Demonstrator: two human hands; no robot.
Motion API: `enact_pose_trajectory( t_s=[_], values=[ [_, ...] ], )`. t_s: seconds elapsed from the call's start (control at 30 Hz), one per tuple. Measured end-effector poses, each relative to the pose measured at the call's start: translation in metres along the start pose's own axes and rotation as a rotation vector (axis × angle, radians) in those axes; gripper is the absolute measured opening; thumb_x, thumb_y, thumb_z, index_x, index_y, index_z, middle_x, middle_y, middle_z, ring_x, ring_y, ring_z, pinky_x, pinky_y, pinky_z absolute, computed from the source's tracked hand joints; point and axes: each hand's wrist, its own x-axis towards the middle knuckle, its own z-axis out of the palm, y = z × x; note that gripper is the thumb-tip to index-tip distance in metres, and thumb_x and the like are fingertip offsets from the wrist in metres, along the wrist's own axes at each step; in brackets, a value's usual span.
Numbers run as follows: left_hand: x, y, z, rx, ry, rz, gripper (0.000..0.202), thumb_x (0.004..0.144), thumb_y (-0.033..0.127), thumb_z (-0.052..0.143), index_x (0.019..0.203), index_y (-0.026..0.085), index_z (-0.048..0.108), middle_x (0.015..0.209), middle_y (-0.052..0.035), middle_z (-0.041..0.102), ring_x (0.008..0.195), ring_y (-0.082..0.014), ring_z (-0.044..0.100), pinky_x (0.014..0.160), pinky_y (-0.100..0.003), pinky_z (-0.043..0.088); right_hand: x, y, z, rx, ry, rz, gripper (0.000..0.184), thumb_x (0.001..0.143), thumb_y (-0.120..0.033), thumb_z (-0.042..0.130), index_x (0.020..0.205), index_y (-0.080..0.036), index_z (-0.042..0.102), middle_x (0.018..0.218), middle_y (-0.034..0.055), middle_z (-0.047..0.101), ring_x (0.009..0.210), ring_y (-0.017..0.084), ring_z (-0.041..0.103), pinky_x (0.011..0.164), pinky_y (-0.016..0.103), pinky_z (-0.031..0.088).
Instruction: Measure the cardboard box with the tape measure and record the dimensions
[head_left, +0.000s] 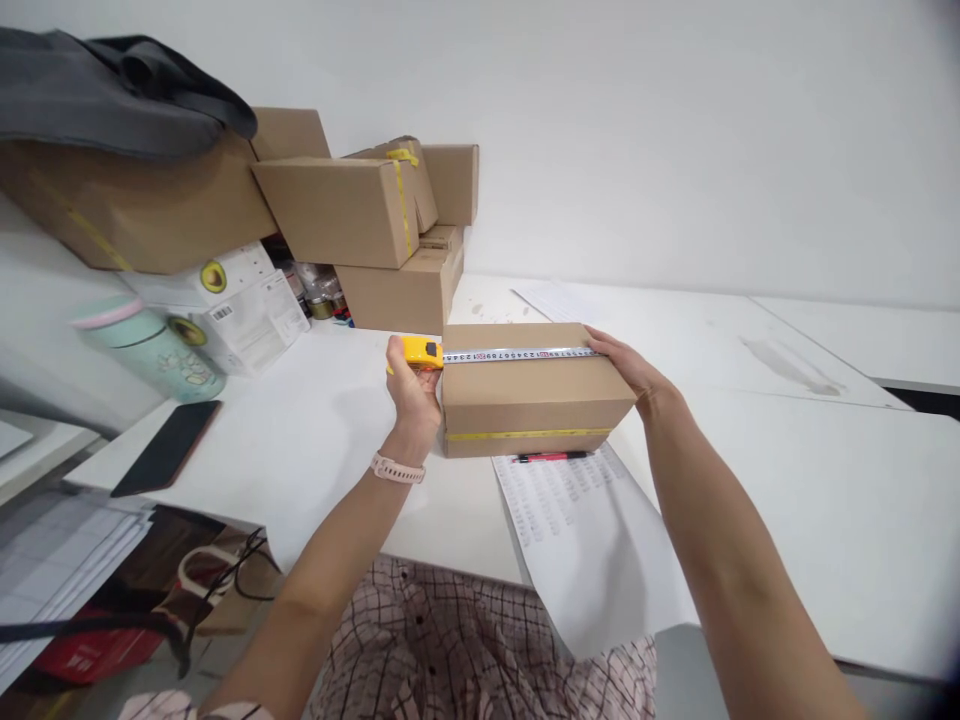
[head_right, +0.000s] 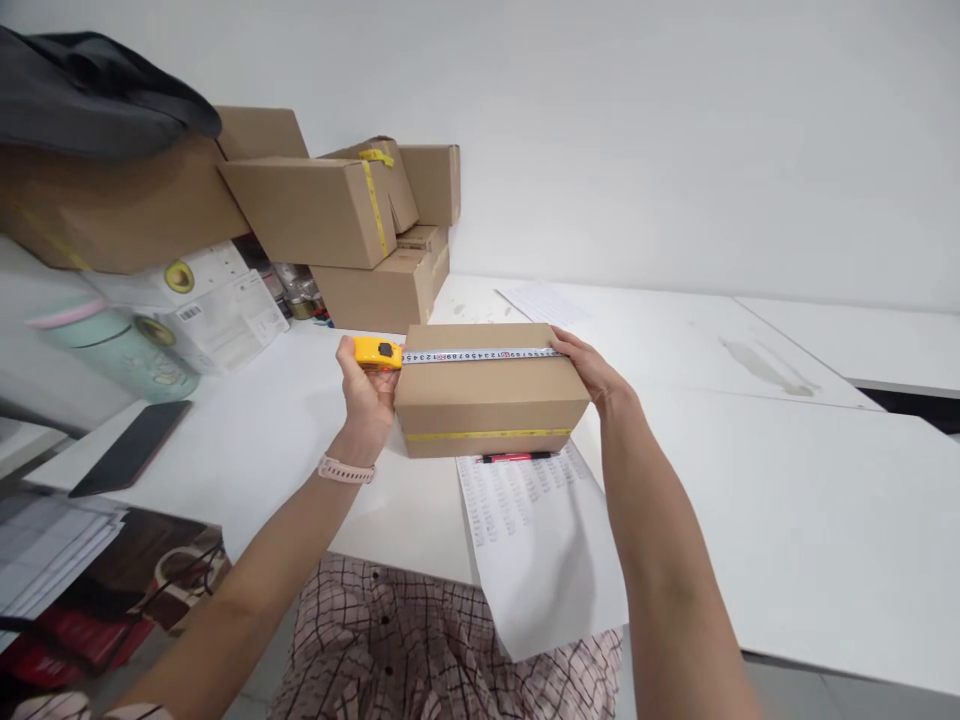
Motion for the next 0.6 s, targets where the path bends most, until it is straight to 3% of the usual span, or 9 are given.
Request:
enact_pose_trajectory(
  t_s=[0.23,0.43,0.6],
  values=[
    [-0.001,0.003,0.006,0.03,0.045,-0.013,0.035,0.088,0.055,0.058,0.084,0.021,0.059,0.073,-0.0033,0.071,0.069,-0.0159,0.072,0.075,-0.028,0.058,0.0,0.019,0.01,0.178,-0.016,-0.06,0.078,0.086,-0.056,0.064,0.157,-0.043,0.036,0.158,-0.0054,0.048,0.139,0.028,0.054,0.11,0.041,0.052],
    [-0.001,0.006,0.012,0.076,0.091,-0.003,0.037,0.09,0.055,0.055,0.081,0.019,0.06,0.07,-0.0045,0.071,0.063,-0.0166,0.071,0.069,-0.027,0.058,0.0,0.018,0.015,0.3,-0.011,-0.083,0.075,0.083,-0.056,0.07,0.152,-0.039,0.045,0.154,-0.002,0.053,0.142,0.029,0.05,0.115,0.045,0.047],
    [0.001,0.008,0.014,0.07,0.079,-0.052,0.042,0.09,0.058,0.053,0.081,0.017,0.062,0.071,-0.0074,0.072,0.063,-0.0174,0.071,0.067,-0.027,0.059,-0.003,0.017,0.013,0.262,0.015,-0.099,0.074,0.082,-0.059,0.071,0.149,-0.037,0.048,0.153,0.0004,0.055,0.143,0.03,0.049,0.116,0.045,0.046]
  ],
)
